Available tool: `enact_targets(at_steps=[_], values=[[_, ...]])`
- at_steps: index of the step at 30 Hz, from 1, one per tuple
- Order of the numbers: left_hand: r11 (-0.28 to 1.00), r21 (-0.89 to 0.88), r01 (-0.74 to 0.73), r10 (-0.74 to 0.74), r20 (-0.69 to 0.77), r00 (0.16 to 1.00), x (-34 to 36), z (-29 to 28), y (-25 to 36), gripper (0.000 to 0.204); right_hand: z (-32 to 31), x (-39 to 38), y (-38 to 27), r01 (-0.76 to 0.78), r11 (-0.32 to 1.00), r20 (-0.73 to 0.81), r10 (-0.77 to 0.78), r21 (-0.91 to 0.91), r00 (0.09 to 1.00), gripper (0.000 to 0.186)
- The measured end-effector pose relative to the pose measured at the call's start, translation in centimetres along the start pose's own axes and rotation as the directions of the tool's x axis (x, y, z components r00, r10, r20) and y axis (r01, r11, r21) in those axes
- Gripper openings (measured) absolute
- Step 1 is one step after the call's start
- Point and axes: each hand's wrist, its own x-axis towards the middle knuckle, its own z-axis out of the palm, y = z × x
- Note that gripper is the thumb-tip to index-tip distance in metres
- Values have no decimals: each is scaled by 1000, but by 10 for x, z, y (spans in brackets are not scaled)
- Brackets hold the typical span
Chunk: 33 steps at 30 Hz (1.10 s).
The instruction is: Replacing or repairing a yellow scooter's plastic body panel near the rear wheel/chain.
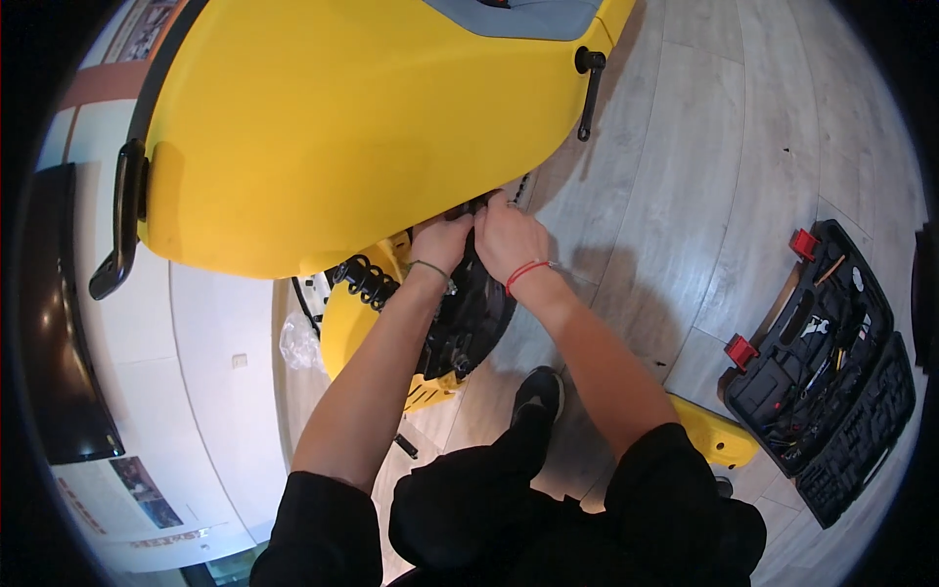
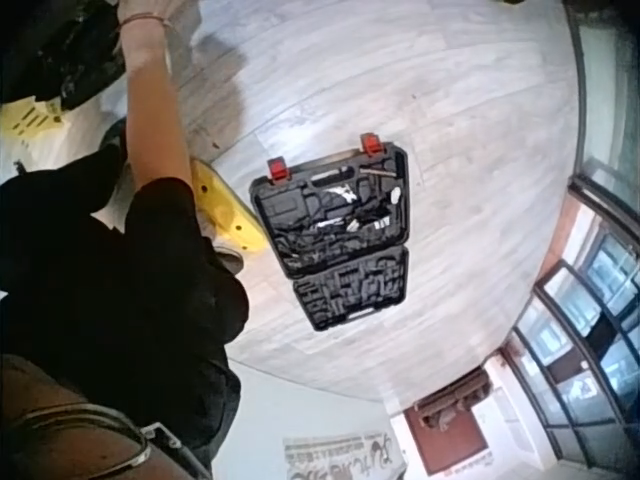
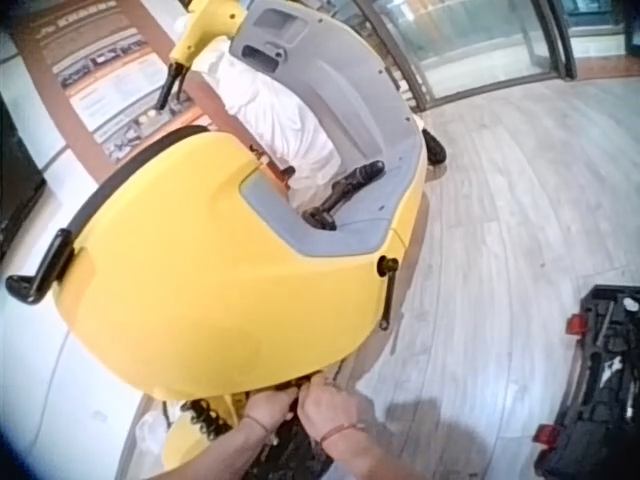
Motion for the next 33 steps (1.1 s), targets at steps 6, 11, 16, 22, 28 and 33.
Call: enact_targets(at_steps=[6,11,16,22,28,33], values=[[989,-137,-52,43,-64,997,-2,5,-3,36,7,0,1,50,998,-76,-46,46,996,21],[960,-265,94,-126,-104,987,-5,7,15,30,9,-4,7,75,996,-135,-69,43,988,19],[877,-458,143,-231,-143,962,-16,8,46,32,10,-7,10,208,977,-276,-188,45,943,15],[874,-460,154,-241,-138,961,-16,7,50,33,12,-12,4,121,992,-212,-113,26,971,12],[861,-477,178,-257,-106,960,-16,8,47,35,19,-11,6,149,989,-258,-139,17,956,11],[853,-493,173,-249,-93,964,-16,7,43,35,20,-9,7,143,990,-258,-139,-4,956,11]])
